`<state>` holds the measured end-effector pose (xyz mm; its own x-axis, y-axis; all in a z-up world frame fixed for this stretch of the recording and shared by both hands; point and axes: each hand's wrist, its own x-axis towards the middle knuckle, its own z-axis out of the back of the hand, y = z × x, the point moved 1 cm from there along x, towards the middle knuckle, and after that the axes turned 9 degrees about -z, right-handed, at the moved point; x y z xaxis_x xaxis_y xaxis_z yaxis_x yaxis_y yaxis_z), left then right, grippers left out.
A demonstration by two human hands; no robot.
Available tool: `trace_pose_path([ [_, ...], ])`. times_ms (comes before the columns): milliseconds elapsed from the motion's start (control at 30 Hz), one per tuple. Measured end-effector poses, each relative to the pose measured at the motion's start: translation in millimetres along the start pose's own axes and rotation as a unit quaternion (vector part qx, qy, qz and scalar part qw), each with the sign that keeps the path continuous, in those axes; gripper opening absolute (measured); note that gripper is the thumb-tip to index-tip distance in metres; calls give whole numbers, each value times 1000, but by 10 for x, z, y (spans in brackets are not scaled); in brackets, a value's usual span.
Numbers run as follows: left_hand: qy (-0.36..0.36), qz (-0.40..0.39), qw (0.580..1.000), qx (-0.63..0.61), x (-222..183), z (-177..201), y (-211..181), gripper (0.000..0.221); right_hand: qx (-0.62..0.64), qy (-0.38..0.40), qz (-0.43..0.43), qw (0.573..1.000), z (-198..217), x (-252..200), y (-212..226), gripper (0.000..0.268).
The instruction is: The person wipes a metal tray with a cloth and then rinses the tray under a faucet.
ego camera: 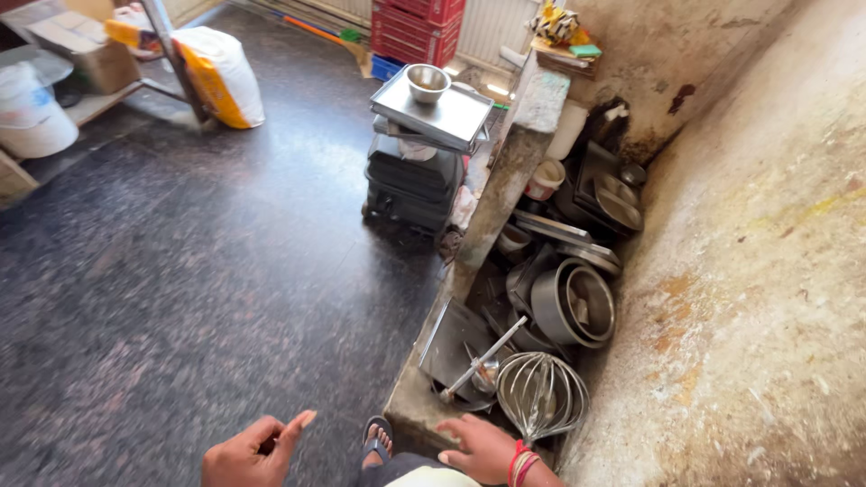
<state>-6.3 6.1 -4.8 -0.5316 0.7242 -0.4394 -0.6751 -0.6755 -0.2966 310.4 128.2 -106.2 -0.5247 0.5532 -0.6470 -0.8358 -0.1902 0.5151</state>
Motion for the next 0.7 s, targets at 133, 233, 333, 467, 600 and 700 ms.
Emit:
trace_pose_path([
  [133,-317,-328,839,-296,822,-183,-101,37,-9,-29,30,999,249,579,35,56],
  [233,-221,-213,926,-218,1313,-297,-33,16,-32,-46,43,997,543,940,250,54],
  [333,-221,-220,931,-191,1865,-306,96,23,-35,-22,58,997,922,1409,603,54],
  [467,-110,-114,975,-155,2529,-428,278,36,-76,-57,122,988,1330,1923,1097,56],
  [600,-108,-297,806,-501,3263,-381,324,76,-30,-71,162,984,1571,2401,1440,53],
  [700,-158,-205,875,-408,3773,-128,121,79,39,-49,142,988,1642,2795,1538,55],
])
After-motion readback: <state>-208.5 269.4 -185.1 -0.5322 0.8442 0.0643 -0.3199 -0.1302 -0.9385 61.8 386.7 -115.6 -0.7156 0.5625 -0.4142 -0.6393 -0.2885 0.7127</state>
